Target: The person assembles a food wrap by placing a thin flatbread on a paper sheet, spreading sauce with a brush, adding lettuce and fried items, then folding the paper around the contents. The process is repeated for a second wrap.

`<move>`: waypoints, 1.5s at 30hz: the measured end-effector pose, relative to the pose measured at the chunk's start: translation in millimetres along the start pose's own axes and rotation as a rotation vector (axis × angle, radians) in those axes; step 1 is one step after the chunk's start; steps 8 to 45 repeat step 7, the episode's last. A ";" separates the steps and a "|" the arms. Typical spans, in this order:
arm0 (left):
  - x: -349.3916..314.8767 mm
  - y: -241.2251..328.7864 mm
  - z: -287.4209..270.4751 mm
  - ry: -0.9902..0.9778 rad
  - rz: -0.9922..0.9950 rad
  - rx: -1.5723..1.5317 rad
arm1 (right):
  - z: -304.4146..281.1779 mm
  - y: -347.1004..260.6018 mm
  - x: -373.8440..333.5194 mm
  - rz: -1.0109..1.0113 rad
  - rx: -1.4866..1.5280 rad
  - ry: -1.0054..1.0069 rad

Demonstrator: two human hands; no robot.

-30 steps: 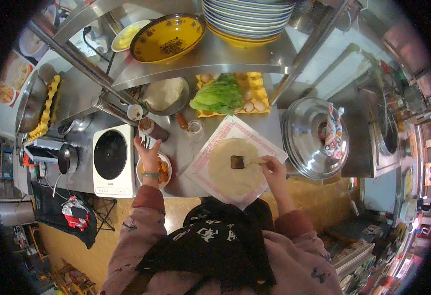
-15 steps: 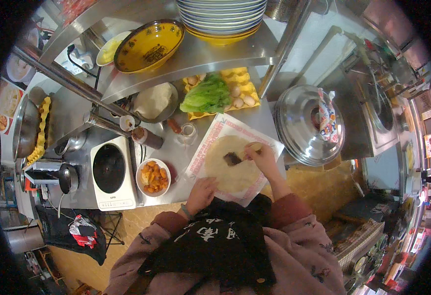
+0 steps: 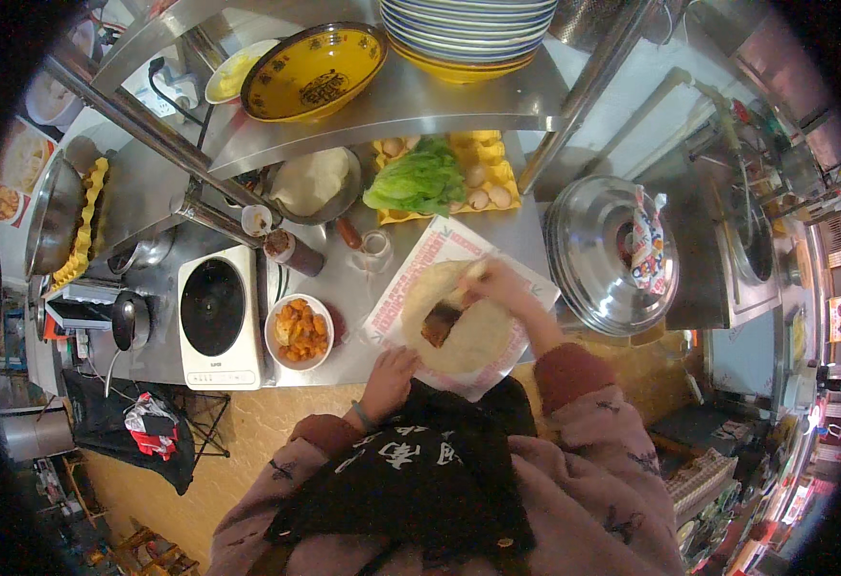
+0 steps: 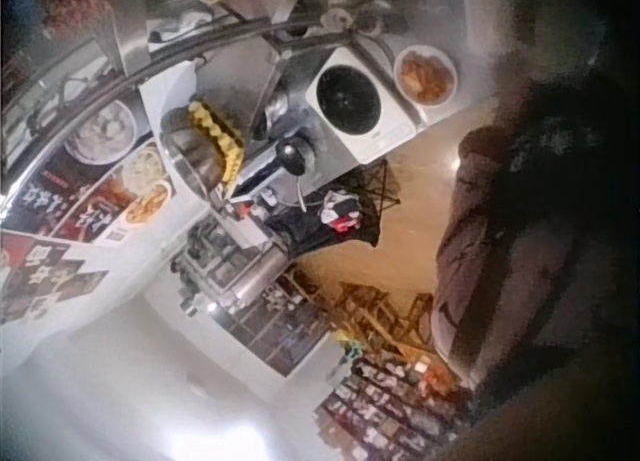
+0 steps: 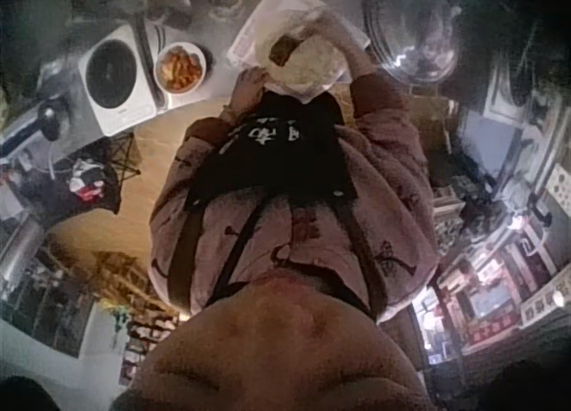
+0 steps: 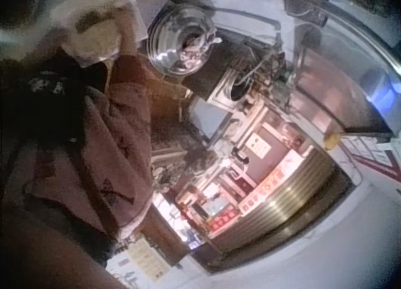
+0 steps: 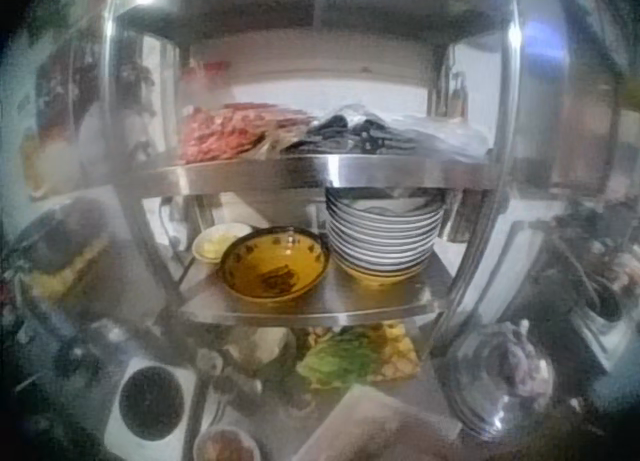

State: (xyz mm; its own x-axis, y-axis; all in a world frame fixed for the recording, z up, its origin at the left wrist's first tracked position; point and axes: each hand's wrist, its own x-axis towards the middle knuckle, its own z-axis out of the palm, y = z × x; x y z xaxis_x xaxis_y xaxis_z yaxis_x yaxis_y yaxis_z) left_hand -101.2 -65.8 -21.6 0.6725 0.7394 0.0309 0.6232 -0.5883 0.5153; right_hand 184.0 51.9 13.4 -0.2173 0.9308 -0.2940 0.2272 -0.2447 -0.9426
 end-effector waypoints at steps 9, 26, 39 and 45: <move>-4.8 2.8 1.8 0.008 -0.005 0.061 | -19.8 6.5 57.7 0.095 0.057 0.083; -4.8 2.8 1.8 0.008 -0.005 0.061 | -19.8 6.5 57.7 0.095 0.057 0.083; -4.8 2.8 1.8 0.008 -0.005 0.061 | -19.8 6.5 57.7 0.095 0.057 0.083; -4.8 2.8 1.8 0.008 -0.005 0.061 | -19.8 6.5 57.7 0.095 0.057 0.083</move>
